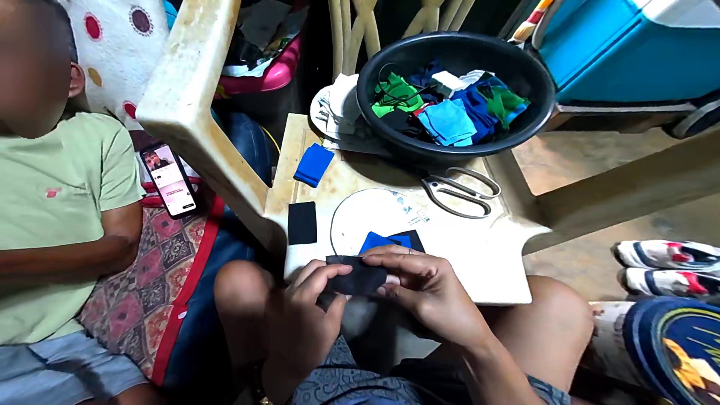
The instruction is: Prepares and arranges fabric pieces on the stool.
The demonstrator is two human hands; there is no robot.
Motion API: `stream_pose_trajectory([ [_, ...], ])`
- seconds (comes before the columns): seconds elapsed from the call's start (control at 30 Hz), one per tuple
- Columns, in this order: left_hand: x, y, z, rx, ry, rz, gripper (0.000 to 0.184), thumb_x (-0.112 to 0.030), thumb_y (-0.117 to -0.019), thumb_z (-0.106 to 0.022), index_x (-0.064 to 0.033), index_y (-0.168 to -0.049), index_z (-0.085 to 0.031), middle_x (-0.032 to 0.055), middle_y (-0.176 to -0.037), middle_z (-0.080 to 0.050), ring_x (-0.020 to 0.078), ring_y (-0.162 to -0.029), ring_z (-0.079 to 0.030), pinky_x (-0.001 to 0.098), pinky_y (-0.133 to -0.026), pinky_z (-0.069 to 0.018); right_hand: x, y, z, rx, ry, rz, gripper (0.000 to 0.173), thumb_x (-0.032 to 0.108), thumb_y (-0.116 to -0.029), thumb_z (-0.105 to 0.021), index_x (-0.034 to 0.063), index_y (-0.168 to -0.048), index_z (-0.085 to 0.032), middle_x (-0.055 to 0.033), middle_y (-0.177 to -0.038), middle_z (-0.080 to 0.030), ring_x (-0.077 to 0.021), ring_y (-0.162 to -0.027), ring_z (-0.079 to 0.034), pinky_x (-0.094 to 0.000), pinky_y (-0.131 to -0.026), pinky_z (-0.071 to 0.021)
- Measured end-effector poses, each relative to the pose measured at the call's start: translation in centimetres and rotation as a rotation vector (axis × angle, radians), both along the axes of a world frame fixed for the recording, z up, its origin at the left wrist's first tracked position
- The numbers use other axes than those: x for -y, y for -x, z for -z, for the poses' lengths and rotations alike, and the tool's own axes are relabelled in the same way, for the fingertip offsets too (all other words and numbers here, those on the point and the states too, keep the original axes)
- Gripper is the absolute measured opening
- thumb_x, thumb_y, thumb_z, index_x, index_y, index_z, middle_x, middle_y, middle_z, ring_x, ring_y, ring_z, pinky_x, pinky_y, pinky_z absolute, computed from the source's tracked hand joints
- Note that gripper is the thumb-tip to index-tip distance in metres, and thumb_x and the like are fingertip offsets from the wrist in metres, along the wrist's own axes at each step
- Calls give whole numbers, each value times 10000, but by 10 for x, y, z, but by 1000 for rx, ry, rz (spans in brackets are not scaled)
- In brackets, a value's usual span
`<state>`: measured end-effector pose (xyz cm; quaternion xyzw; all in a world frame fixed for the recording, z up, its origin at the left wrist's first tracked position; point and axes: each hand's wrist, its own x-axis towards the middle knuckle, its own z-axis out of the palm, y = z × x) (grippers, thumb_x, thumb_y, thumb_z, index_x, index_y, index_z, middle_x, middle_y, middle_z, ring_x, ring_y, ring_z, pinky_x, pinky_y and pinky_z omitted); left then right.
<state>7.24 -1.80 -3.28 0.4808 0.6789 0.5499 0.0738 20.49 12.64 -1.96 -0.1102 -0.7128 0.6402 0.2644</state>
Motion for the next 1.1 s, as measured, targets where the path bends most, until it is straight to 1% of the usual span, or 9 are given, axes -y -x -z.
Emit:
stream_pose_trajectory([
  [0.17,0,-1,-7,-173,-63,-55,137,-35,-854,-691,-2,-958,-776,104,-878,-650,51,-846,-615,107,-792,-486,3,-3,7,-37,-77,27,276,9,-825,-718,20,-1098,-757,8,-1164,-708,-11,-1052,-670,-168,-889,-579],
  [0.27,2,-3,-12,-130,-88,1,159,-159,-942,-694,-22,-894,-759,128,-984,-595,55,-945,-564,113,-852,-457,1,-4,10,-48,-122,14,221,118,-852,-742,117,-1070,-782,66,-1129,-695,-2,-1049,-656,-163,-891,-571],
  [0.33,4,-4,-16,-75,-103,63,181,-162,-929,-712,-1,-847,-721,175,-1087,-633,81,-1050,-607,146,-916,-491,0,-4,13,-54,-138,-1,139,193,-876,-742,152,-1001,-788,67,-1138,-674,-1,-1067,-633,-150,-902,-551],
  [0.37,3,-4,-17,-8,-128,90,172,-118,-892,-734,33,-820,-695,176,-1066,-669,77,-1028,-640,152,-898,-517,-1,-4,14,-63,-116,-24,106,226,-897,-741,162,-968,-788,56,-1174,-674,-20,-1099,-629,-166,-928,-546],
  [0.47,3,-6,-17,332,-127,93,90,-1,-810,-749,50,-822,-676,55,-905,-728,-16,-836,-674,135,-731,-559,-3,-5,17,-130,105,-110,61,227,-907,-753,181,-935,-782,30,-1228,-723,-52,-1081,-684,-191,-878,-577],
  [0.57,0,-7,-20,595,-76,40,204,84,-795,-712,-14,-939,-606,-57,-820,-696,-49,-699,-636,135,-639,-539,1,-3,13,-105,251,-31,154,116,-851,-764,216,-969,-761,112,-991,-750,37,-841,-685,-128,-719,-566],
  [0.63,-4,-6,-15,612,-73,24,271,96,-814,-696,-14,-1020,-557,-42,-848,-735,-20,-738,-680,157,-663,-554,2,0,8,-43,201,84,237,20,-822,-724,185,-993,-718,139,-885,-718,49,-757,-656,-126,-677,-554],
  [0.77,-15,-2,-8,577,-87,4,240,99,-854,-658,5,-1045,-547,-15,-901,-734,28,-804,-711,200,-715,-595,-11,11,3,22,23,213,230,-39,-847,-674,62,-1051,-647,89,-886,-727,17,-773,-680,-168,-730,-579],
  [1.1,-33,-4,-3,487,28,-130,270,77,-792,-747,52,-1009,-588,49,-876,-693,35,-649,-678,192,-605,-604,-33,25,3,244,-247,243,374,-29,-822,-740,-11,-1179,-630,13,-803,-676,5,-671,-618,-157,-647,-529],
])
